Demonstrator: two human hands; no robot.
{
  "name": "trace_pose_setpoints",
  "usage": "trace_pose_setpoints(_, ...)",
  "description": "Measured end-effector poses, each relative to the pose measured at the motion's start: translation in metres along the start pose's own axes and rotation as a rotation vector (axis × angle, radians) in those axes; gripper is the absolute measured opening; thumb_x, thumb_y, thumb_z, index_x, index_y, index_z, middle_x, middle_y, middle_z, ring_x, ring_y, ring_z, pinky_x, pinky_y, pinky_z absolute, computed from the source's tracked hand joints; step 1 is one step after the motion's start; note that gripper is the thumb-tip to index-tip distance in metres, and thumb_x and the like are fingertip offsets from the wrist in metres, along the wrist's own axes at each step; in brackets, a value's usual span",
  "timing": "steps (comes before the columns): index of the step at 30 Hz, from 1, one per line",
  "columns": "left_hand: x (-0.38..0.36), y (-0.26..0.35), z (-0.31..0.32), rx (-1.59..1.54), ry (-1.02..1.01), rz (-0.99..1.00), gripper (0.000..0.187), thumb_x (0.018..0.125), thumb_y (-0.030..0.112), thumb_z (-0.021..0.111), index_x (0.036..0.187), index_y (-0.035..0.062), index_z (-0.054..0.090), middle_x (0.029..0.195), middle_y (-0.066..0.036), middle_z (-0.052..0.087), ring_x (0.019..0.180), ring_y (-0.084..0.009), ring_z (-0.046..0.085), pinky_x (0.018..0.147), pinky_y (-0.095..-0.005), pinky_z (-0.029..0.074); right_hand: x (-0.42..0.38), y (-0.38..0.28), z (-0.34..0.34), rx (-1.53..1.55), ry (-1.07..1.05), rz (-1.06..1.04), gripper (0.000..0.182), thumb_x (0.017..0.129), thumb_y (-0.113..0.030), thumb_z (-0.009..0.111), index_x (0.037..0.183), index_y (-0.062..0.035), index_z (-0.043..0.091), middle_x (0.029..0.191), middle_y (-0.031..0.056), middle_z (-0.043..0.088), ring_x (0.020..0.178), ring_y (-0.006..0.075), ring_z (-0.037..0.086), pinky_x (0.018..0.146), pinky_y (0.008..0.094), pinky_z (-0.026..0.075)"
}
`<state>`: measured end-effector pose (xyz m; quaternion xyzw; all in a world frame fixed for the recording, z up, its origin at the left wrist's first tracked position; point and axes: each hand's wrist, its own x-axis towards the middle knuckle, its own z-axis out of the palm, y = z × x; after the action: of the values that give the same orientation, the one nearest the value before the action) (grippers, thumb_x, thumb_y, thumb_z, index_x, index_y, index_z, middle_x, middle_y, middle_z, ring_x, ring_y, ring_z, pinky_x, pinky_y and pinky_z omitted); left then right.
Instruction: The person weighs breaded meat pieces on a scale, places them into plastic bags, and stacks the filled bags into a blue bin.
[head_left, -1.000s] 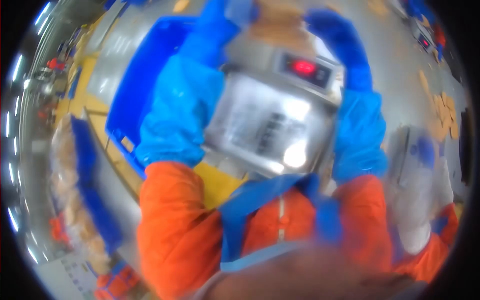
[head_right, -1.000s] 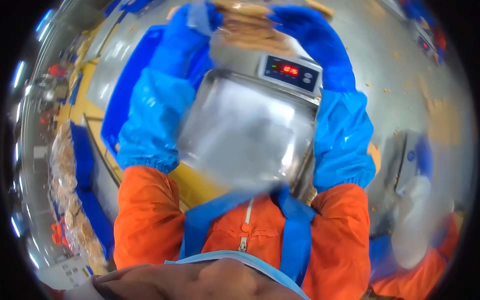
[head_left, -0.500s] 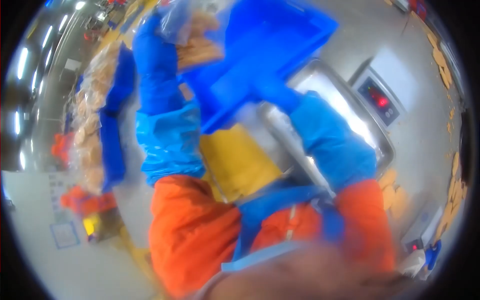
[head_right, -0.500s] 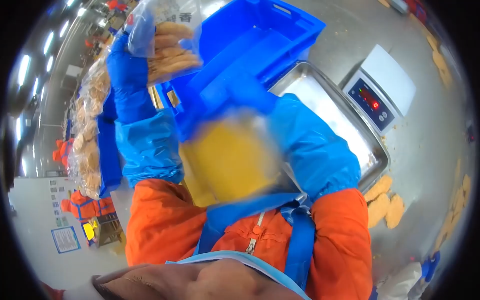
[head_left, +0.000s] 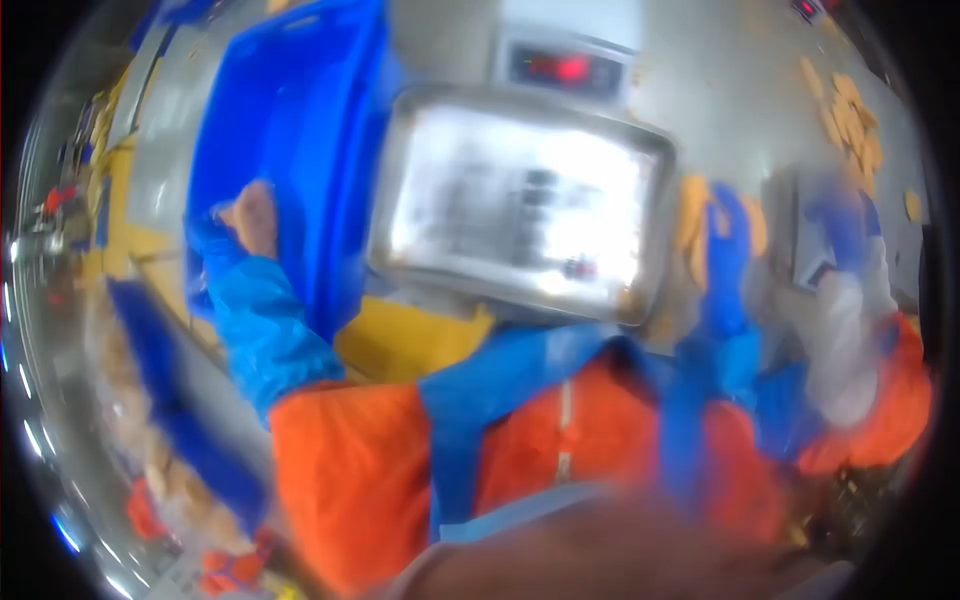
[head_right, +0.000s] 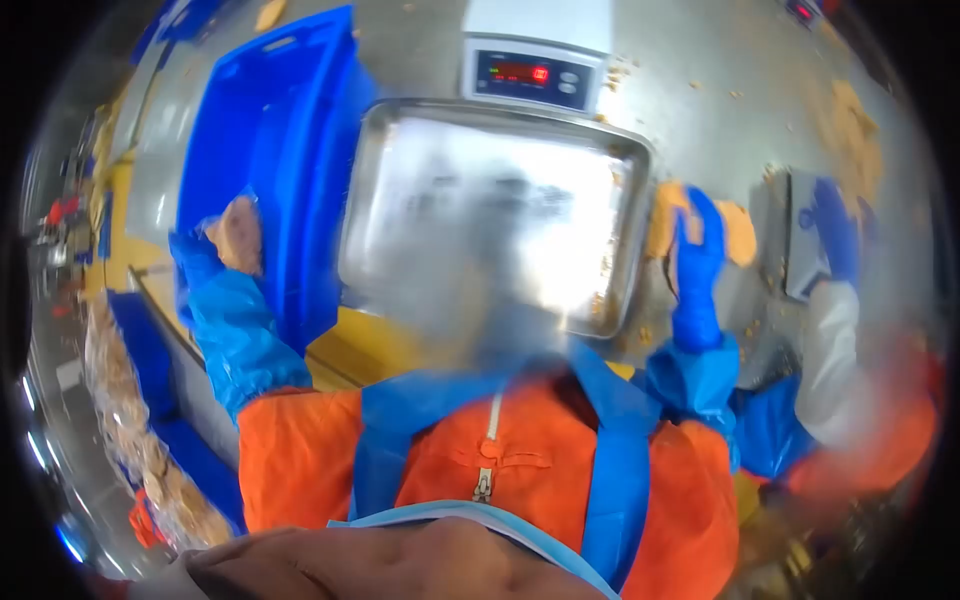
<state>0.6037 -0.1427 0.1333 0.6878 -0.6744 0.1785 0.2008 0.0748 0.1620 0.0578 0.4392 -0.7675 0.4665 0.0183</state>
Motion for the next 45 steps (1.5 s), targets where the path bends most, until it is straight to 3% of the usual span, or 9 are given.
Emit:
trace_pose_setpoints(6,-0.187,0.351,-0.012,-1.307,-0.762,0.79,0.051,0.09,0.037,0.048,0.13,0.006,0.044,0.13,-0.014,0.045,0.124,-0.024,0.038,0.106,-0.0396,0.026,-0.055,0.209,-0.071,-0.234,-0.345,0.66,0.074,0.069,-0.042,0.075,0.121,0.0038,0.049,0.114,0.0213,0.057,0.108,0.0308,0.054,0.091,0.0364,0.042)
trace_pose_setpoints(11,-0.275,0.526,0.038,-0.098,-0.587,1.376,0.082,0.08,0.056,0.05,0.137,-0.0001,0.03,0.136,-0.02,0.037,0.132,-0.034,0.025,0.107,-0.0586,0.001,-0.057,0.179,-0.08,0.012,-0.283,0.615,0.074,0.066,-0.039,0.078,0.119,0.0048,0.05,0.111,0.0202,0.059,0.105,0.0269,0.057,0.085,0.0363,0.046)
trace_pose_setpoints(18,-0.283,0.538,0.093,-0.193,-0.548,1.289,0.109,0.063,0.07,0.057,0.141,0.0048,0.02,0.124,-0.022,0.048,0.125,-0.0458,0.03,0.105,-0.0613,-0.003,0.034,0.341,-0.121,0.354,-0.54,0.605,0.063,0.065,-0.019,0.08,0.117,0.0014,0.051,0.112,0.0146,0.056,0.104,0.023,0.054,0.087,0.0337,0.045)
trace_pose_setpoints(23,-0.311,0.557,0.075,-0.963,-0.757,0.689,0.092,0.064,0.045,0.073,0.136,0.005,0.032,0.106,-0.023,0.056,0.098,-0.0364,0.055,0.091,-0.0395,0.042,0.011,0.227,-0.122,0.0,-0.325,0.224,0.057,0.068,-0.015,0.076,0.117,-0.0003,0.05,0.115,0.0126,0.052,0.105,0.024,0.052,0.09,0.0332,0.043)
trace_pose_setpoints(27,-0.315,0.549,0.035,-1.139,-1.114,0.373,0.063,0.069,0.036,0.073,0.118,0.0029,0.052,0.108,-0.019,0.057,0.1,-0.0314,0.056,0.088,-0.0373,0.044,-0.012,0.15,-0.147,-0.055,-0.183,0.169,0.058,0.072,-0.011,0.071,0.124,-0.0044,0.045,0.122,0.0134,0.05,0.111,0.0262,0.05,0.093,0.0324,0.042)
trace_pose_setpoints(32,-0.289,0.514,-0.033,-1.642,-1.392,-0.25,0.051,0.081,0.029,0.066,0.119,0.0003,0.05,0.111,-0.012,0.057,0.105,-0.0197,0.053,0.088,-0.0323,0.044,-0.027,0.185,-0.162,1.025,-0.183,0.86,0.061,0.081,-0.014,0.062,0.135,-0.0033,0.035,0.131,0.012,0.046,0.114,0.03,0.05,0.093,0.0406,0.043)
trace_pose_setpoints(37,-0.322,0.513,-0.073,-1.704,-1.399,-0.27,0.038,0.097,0.023,0.038,0.131,0.0055,0.041,0.135,-0.016,0.038,0.129,-0.0223,0.031,0.109,-0.0358,0.02,-0.065,0.243,-0.195,1.419,-0.287,0.686,0.057,0.086,-0.019,0.055,0.135,-0.0012,0.034,0.134,0.0136,0.043,0.118,0.0277,0.045,0.103,0.0372,0.031)
trace_pose_setpoints(43,-0.264,0.393,0.009,-1.088,-0.89,0.39,0.038,0.092,0.029,0.045,0.122,0.0061,0.05,0.123,-0.013,0.05,0.111,-0.0235,0.047,0.094,-0.0393,0.037,-0.037,0.107,-0.134,0.972,-0.237,0.772,0.073,0.074,-0.009,0.068,0.137,-0.0028,0.032,0.129,0.0148,0.046,0.117,0.0238,0.046,0.096,0.0333,0.039)
trace_pose_setpoints(45,-0.265,0.351,0.043,-0.456,-0.58,0.609,0.051,0.088,0.038,0.048,0.128,0.0073,0.045,0.13,-0.016,0.044,0.121,-0.0308,0.038,0.1,-0.0487,0.027,-0.039,0.097,-0.128,0.064,-0.251,0.201,0.07,0.073,-0.009,0.07,0.135,-0.0052,0.037,0.122,0.0183,0.05,0.111,0.0281,0.051,0.093,0.0354,0.041)
